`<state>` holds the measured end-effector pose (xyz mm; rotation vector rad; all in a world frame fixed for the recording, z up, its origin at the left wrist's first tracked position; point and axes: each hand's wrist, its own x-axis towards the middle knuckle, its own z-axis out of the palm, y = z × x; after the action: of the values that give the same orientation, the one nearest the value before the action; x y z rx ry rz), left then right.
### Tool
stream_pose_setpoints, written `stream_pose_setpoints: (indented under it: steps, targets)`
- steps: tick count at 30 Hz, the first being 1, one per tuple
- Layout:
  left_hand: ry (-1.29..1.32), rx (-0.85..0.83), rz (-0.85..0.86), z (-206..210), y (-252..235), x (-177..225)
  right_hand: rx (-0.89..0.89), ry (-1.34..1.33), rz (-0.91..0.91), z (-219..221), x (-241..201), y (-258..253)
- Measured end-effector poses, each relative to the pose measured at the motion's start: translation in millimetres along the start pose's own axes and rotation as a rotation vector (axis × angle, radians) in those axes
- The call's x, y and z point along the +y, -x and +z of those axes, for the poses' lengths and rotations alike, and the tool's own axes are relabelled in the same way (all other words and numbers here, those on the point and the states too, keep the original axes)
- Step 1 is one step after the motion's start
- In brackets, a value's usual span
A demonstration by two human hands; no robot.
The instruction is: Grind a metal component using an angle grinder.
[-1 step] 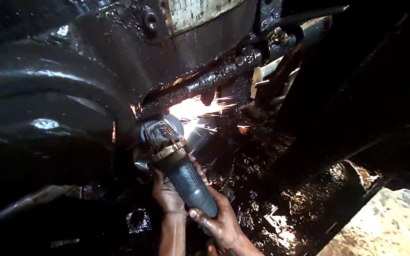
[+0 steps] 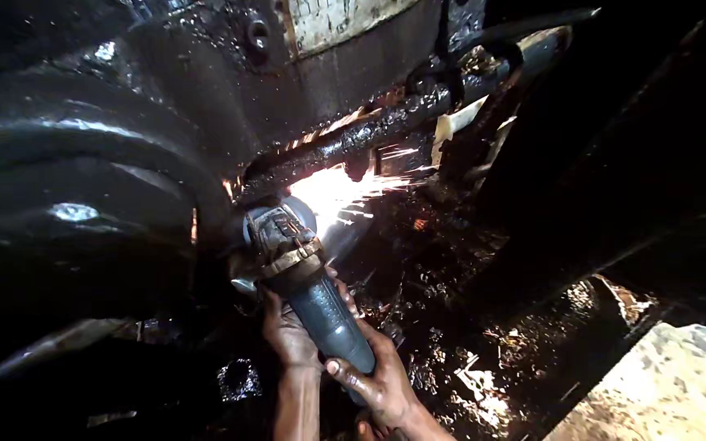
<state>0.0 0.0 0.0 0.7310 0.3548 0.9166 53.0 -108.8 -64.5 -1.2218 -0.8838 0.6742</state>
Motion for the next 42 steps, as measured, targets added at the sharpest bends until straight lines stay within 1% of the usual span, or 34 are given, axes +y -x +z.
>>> stream_pose_setpoints:
  steps: [11, 14, 20, 23, 28, 34, 38, 42]
  targets:
    - [0.027, 0.023, -0.049, 4, -1, -5, 0.005, -0.06, 0.015, -4, 4, 1]
    - [0.019, 0.026, -0.045, 6, 0, -6, 0.009, -0.084, 0.026, -5, 5, 2]
    - [-0.008, 0.094, -0.035, 8, -1, -7, 0.026, -0.105, 0.023, -4, 5, 3]
    - [-0.017, 0.078, -0.022, 10, -3, -7, 0.039, -0.102, 0.002, -4, 6, 2]
    - [-0.059, 0.156, 0.012, 11, -4, -9, 0.029, -0.1, 0.01, -7, 5, 1]
    - [-0.076, 0.167, 0.01, 11, -4, -9, 0.036, -0.123, 0.003, -6, 4, 1]
    - [-0.121, 0.23, 0.044, 15, -4, -9, 0.04, -0.137, 0.001, -5, 4, 1]
    - [-0.112, 0.27, 0.049, 17, -4, -10, 0.039, -0.153, 0.015, -6, 5, 1]
